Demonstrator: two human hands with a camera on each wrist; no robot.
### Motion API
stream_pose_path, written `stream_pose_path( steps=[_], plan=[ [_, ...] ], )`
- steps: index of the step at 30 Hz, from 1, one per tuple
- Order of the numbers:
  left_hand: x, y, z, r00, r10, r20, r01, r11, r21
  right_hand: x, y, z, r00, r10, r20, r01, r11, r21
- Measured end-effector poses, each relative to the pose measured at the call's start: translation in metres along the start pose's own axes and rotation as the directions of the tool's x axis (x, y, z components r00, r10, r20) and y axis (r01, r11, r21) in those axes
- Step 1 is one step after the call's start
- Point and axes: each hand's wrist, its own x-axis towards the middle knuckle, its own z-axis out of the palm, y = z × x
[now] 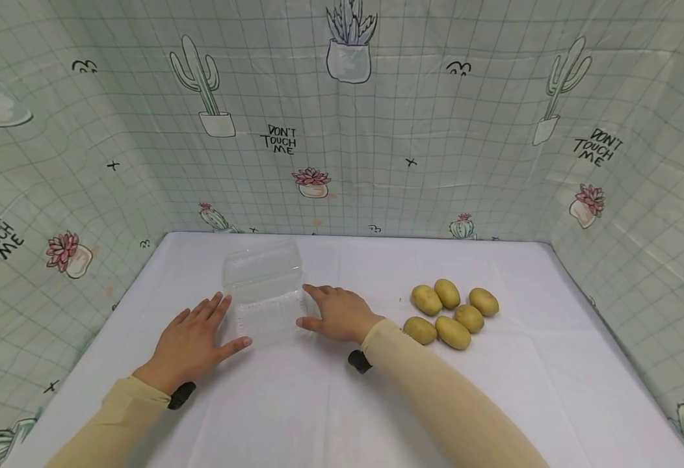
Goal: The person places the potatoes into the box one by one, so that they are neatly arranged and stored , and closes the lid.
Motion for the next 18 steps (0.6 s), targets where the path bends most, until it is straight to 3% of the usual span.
stream_pose_path(
  steps=[9,18],
  plan=[
    [-0.0006,0.0003,0.0013,1.000,0.011,-0.021,-0.012,1.000,-0.013,0.0021,0.0037,0.0057,0.999,-0.033,0.008,0.033,0.999,0.043],
    [-0.0009,0.0003,0.0054,0.999,0.014,-0.038,-0.016,0.999,-0.040,0.0001,0.0051,0.0091,0.999,-0.015,0.028,0.014,0.999,0.035]
  ],
)
